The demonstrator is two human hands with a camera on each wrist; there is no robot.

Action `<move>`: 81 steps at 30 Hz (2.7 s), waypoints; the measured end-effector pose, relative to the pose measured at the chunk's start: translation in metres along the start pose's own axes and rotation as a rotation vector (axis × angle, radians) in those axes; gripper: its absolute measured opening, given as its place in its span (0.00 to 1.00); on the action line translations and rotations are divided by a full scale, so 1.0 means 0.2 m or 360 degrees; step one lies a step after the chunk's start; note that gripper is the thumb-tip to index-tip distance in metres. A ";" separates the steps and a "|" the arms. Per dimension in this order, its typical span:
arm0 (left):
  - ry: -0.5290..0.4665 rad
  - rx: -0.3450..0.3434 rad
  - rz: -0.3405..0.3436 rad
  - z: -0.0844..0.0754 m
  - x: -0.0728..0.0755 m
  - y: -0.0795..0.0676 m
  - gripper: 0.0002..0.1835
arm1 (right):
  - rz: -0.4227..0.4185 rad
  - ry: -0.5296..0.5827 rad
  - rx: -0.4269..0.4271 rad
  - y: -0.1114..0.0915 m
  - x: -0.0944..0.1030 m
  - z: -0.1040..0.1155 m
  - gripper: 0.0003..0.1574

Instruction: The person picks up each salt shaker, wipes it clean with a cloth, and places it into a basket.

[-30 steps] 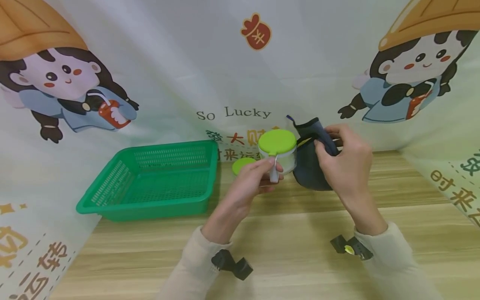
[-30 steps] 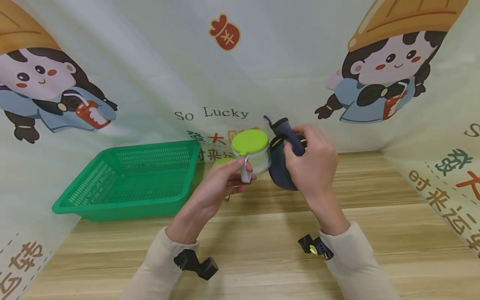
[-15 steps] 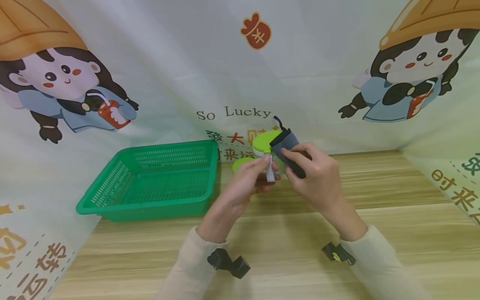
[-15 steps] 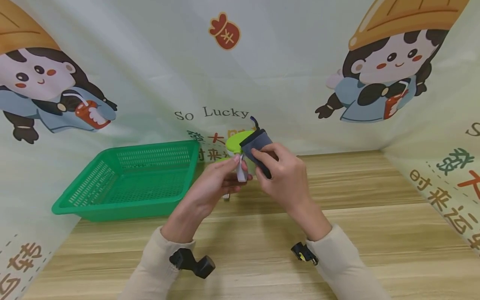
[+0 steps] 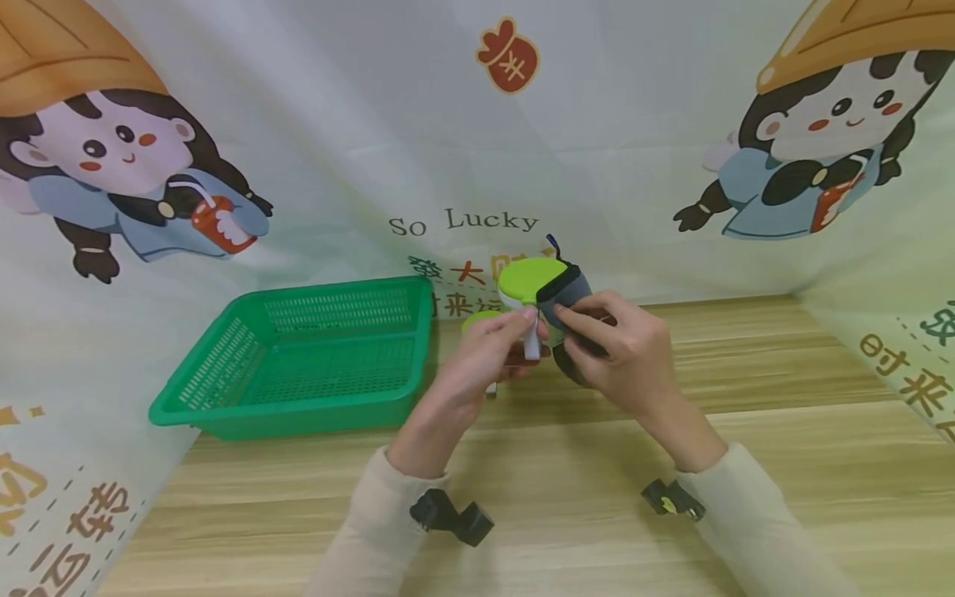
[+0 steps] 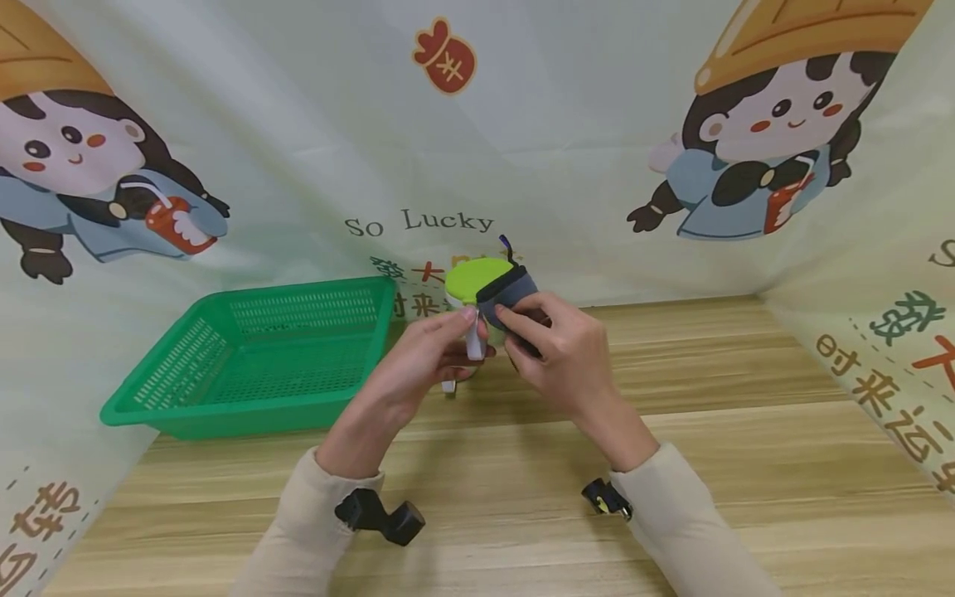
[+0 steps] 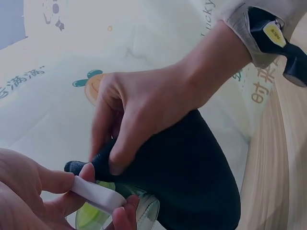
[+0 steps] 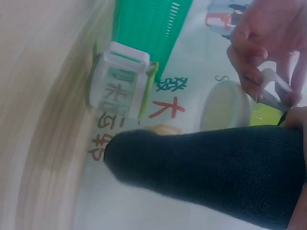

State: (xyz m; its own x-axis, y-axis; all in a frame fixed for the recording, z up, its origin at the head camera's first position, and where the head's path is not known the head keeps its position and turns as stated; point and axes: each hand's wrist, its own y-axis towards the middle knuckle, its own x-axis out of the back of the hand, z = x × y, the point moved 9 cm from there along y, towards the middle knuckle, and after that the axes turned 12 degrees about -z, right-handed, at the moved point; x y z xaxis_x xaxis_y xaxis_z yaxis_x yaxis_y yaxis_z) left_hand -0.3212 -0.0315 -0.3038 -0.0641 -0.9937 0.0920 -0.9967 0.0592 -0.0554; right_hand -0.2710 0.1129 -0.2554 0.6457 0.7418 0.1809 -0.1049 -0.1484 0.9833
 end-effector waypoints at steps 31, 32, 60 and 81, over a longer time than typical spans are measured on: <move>0.0049 -0.0094 0.0002 -0.04 0.03 -0.02 0.17 | -0.0068 0.0112 -0.0048 -0.05 -0.03 -0.01 0.11; 0.0054 -0.0101 0.0006 -0.04 0.03 -0.02 0.17 | -0.0098 0.0112 -0.0076 -0.04 -0.01 -0.01 0.11; 0.0016 -0.0026 0.0009 -0.03 0.01 -0.01 0.18 | 0.0088 0.0055 -0.0005 -0.03 -0.03 0.01 0.10; -0.0010 -0.0021 0.0039 -0.03 0.00 -0.02 0.17 | 0.0016 0.0027 -0.0076 0.03 0.02 0.02 0.11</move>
State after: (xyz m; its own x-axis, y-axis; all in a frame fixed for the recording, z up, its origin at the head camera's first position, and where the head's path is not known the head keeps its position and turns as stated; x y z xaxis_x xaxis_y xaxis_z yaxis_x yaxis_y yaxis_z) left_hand -0.3172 -0.0305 -0.2981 -0.0884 -0.9925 0.0848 -0.9954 0.0849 -0.0441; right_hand -0.2670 0.1123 -0.2497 0.6314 0.7517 0.1904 -0.1476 -0.1246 0.9812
